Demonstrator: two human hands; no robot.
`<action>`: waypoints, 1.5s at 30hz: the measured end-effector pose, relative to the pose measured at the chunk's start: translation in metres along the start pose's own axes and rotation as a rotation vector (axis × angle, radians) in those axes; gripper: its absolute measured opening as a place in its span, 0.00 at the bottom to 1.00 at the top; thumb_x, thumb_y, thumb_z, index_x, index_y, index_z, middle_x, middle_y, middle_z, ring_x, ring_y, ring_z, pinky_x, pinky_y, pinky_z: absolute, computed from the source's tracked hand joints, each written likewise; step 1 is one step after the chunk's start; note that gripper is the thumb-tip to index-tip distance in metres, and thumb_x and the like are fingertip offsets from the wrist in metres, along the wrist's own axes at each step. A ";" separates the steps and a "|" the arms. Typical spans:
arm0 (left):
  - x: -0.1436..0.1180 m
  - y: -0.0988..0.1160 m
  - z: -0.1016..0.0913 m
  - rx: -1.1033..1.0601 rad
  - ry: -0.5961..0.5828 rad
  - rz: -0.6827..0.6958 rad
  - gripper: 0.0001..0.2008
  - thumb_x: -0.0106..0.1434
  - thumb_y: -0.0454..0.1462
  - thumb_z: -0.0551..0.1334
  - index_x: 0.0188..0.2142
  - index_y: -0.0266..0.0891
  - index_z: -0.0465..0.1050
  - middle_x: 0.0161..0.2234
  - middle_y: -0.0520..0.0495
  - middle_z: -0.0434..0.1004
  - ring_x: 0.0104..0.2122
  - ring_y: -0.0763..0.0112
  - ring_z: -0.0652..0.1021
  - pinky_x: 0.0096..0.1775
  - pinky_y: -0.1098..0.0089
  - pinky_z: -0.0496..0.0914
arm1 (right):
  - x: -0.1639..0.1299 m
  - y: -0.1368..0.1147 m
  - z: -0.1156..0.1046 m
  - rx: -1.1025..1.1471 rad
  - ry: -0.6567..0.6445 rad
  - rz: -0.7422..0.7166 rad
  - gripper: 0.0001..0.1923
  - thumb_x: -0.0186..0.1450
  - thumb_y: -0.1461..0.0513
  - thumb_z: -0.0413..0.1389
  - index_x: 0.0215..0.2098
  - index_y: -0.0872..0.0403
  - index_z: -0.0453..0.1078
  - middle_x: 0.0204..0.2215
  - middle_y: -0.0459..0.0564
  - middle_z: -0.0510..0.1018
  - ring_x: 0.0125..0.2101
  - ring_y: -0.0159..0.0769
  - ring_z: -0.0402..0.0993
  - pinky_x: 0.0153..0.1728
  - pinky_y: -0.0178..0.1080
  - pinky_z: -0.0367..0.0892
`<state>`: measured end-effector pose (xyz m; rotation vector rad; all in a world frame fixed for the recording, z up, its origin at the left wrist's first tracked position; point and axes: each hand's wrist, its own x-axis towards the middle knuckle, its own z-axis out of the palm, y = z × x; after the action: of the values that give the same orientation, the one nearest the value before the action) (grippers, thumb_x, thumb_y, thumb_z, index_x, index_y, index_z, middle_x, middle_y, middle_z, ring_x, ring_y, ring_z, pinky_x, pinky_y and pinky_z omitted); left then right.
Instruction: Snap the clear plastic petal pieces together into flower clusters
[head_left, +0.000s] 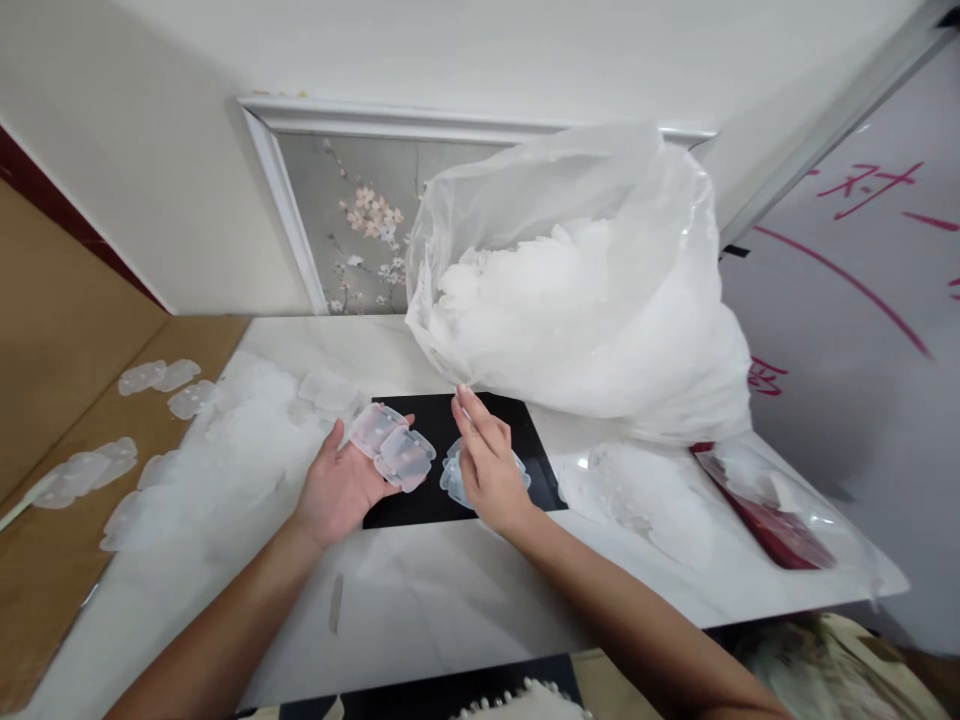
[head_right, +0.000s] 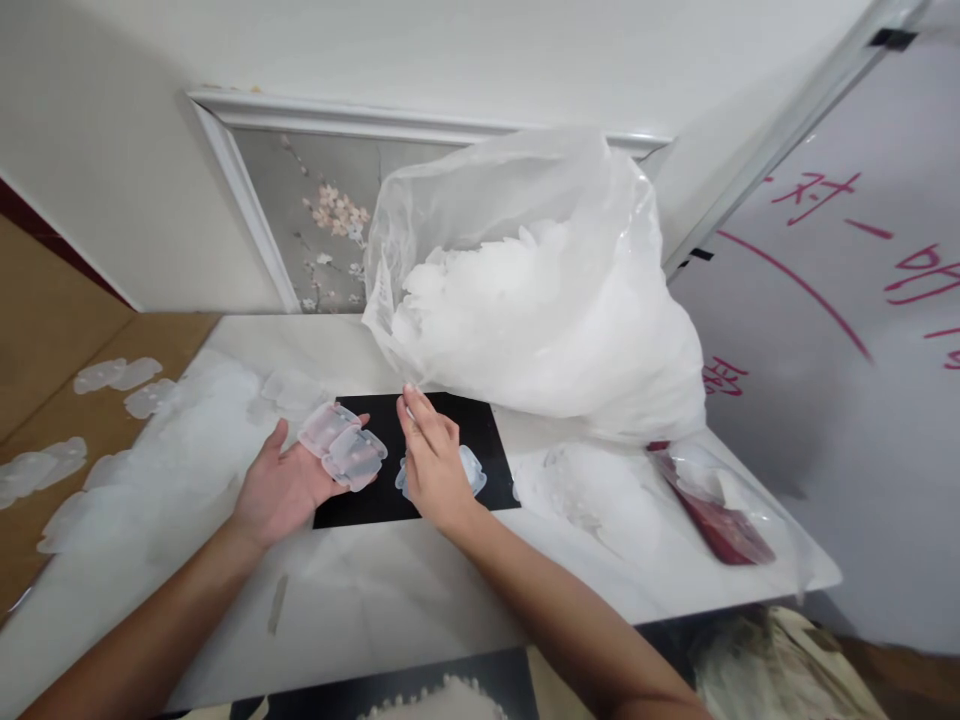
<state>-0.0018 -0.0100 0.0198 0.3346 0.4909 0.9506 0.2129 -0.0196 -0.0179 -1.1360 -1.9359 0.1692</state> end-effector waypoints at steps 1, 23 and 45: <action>0.000 0.000 0.000 0.001 0.005 -0.002 0.29 0.69 0.52 0.52 0.65 0.43 0.59 0.62 0.35 0.68 0.57 0.42 0.71 0.54 0.38 0.61 | 0.000 -0.002 0.001 -0.021 -0.019 -0.012 0.35 0.70 0.69 0.41 0.72 0.48 0.39 0.69 0.56 0.54 0.67 0.48 0.54 0.57 0.53 0.60; 0.006 0.004 -0.012 0.023 0.056 -0.003 0.37 0.67 0.54 0.53 0.70 0.41 0.48 0.60 0.33 0.70 0.59 0.46 0.70 0.59 0.50 0.59 | 0.014 0.008 -0.001 1.329 -0.060 0.880 0.18 0.60 0.48 0.61 0.42 0.51 0.76 0.40 0.54 0.82 0.42 0.46 0.79 0.44 0.49 0.75; 0.005 0.003 -0.010 -0.003 -0.008 -0.026 0.39 0.67 0.56 0.51 0.70 0.42 0.45 0.62 0.35 0.68 0.60 0.44 0.69 0.61 0.51 0.56 | 0.006 0.012 -0.007 1.103 -0.008 0.786 0.21 0.61 0.56 0.62 0.53 0.46 0.70 0.36 0.46 0.80 0.32 0.35 0.76 0.36 0.41 0.72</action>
<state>-0.0067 -0.0035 0.0109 0.3288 0.4854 0.9242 0.2248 -0.0100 -0.0156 -0.9918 -0.9652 1.4432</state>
